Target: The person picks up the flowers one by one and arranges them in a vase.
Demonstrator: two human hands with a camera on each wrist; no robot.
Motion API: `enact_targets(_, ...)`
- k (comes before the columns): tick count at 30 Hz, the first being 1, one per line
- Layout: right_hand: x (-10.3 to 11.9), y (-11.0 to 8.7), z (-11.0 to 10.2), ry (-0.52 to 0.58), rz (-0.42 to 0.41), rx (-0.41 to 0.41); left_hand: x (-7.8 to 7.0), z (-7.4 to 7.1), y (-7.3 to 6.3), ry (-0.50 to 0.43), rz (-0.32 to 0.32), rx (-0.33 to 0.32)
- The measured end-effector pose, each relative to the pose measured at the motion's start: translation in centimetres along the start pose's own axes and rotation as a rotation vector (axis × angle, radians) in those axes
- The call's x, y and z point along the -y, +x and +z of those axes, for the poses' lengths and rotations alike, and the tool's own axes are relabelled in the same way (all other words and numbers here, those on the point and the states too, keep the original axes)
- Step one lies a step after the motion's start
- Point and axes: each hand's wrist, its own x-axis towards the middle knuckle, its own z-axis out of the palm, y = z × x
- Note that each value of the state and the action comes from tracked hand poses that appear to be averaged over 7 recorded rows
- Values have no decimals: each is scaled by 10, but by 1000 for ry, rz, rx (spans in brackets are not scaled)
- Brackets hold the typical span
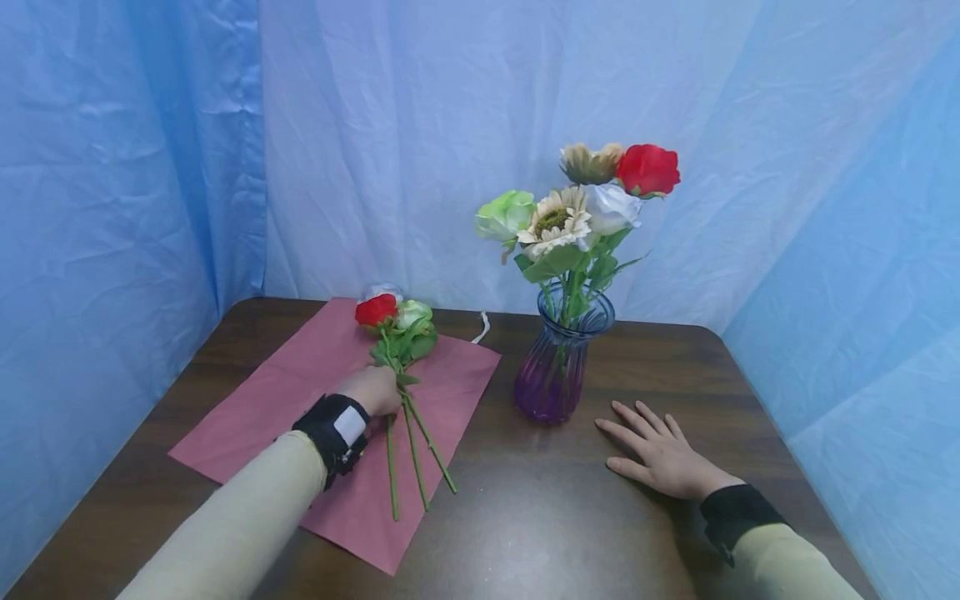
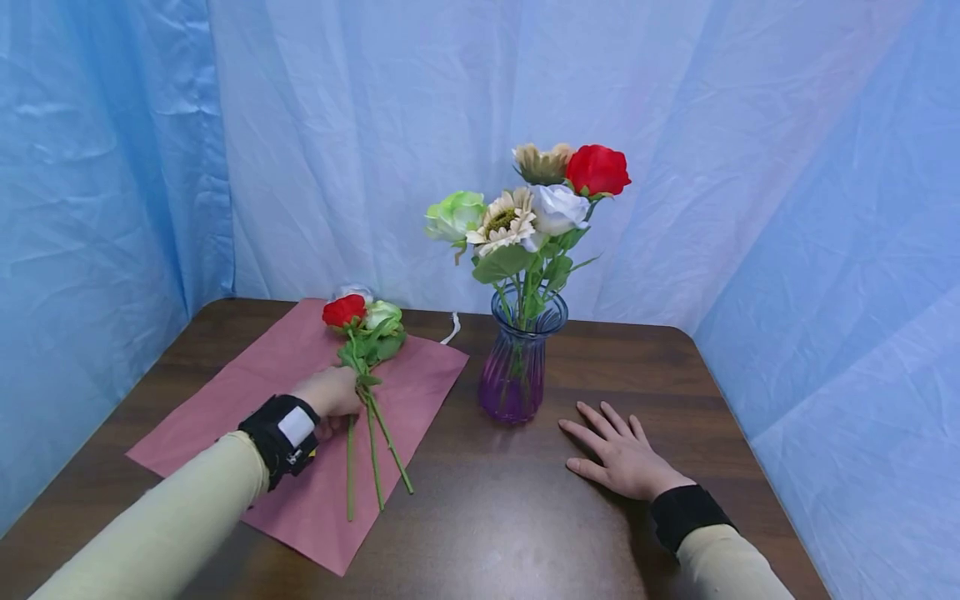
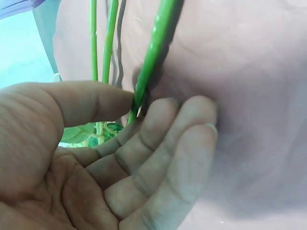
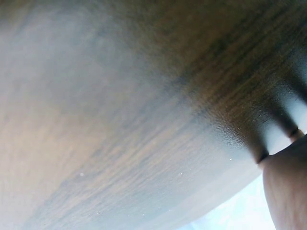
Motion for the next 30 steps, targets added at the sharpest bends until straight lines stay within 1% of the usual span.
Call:
enact_targets(1, 0, 0, 0, 0, 3, -1, 1, 0, 1, -33, -7, 4)
enact_targets(6, -1, 0, 0, 2, -12, 3, 13, -2, 2, -157, 2, 8)
enact_targets(9, 0, 0, -1, -2, -9, 7, 22, -3, 2, -224, 7, 1)
enact_targets(11, 0, 0, -1, 1, 3, 17, 27, -3, 2, -286, 17, 3)
enact_targets(14, 4, 0, -4, 3, 26, 29, 32, -4, 0, -404, 46, 13)
enact_targets(18, 6, 0, -5, 1, 34, 30, 36, -6, -5, -574, 42, 33)
enact_targets(22, 6, -1, -3, -6, 27, 18, 43, -8, -8, -660, 29, 26)
enact_targets(25, 5, -1, -3, -13, 25, 23, 50, -9, -10, -708, 37, 29)
enact_targets(30, 3, 0, -2, -14, 32, 32, 60, -12, -16, -832, 50, 54)
